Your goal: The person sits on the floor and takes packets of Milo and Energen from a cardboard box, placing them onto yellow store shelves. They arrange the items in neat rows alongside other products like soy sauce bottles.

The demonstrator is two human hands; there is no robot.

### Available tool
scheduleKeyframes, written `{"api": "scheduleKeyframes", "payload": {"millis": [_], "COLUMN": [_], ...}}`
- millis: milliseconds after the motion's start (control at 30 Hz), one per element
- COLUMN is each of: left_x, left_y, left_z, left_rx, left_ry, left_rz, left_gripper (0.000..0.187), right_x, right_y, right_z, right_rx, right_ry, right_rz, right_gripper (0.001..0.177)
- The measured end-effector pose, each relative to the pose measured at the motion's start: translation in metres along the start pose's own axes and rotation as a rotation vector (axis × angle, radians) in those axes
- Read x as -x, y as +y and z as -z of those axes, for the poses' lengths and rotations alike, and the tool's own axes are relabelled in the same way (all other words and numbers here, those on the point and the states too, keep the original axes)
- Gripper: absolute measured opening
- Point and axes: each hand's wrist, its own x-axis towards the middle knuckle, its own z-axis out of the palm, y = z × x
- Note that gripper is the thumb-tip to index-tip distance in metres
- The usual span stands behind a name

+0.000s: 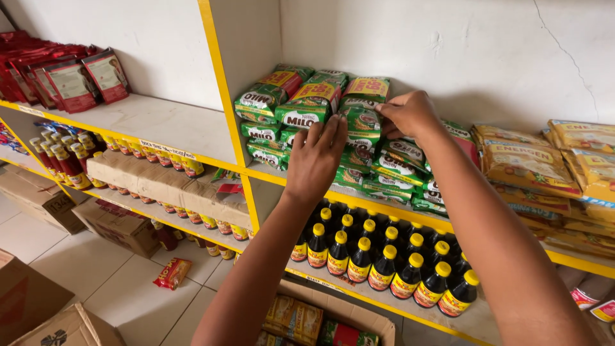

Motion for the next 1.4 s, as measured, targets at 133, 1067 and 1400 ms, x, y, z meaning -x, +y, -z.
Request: {"api": "scheduleKeyframes", "payload": {"millis": [133, 1067, 1400], "left_x": [0.011, 0.759, 0.751], "left_y": [0.004, 0.324, 0.312], "left_z": [0.025, -0.089, -0.088], "left_rx": [0.026, 1.116, 0.358], "left_ry": [-0.067, -0.913, -1.995], "left_rz": [0.039, 2.494, 0.554], "left_gripper": [0.053, 0.027, 0.022], "right_x": [0.029, 0.485, 0.522], "right_y": [-0.011, 0.669, 0.738], "right_z": [0.007, -0.313, -0.332], "right_rx": [0.021, -0.297, -0.012], "right_ry": [0.016, -0.051, 0.062], "right_rz": [0.103, -1.21, -1.016], "right_gripper": [0.031, 0.029, 0.065]}}
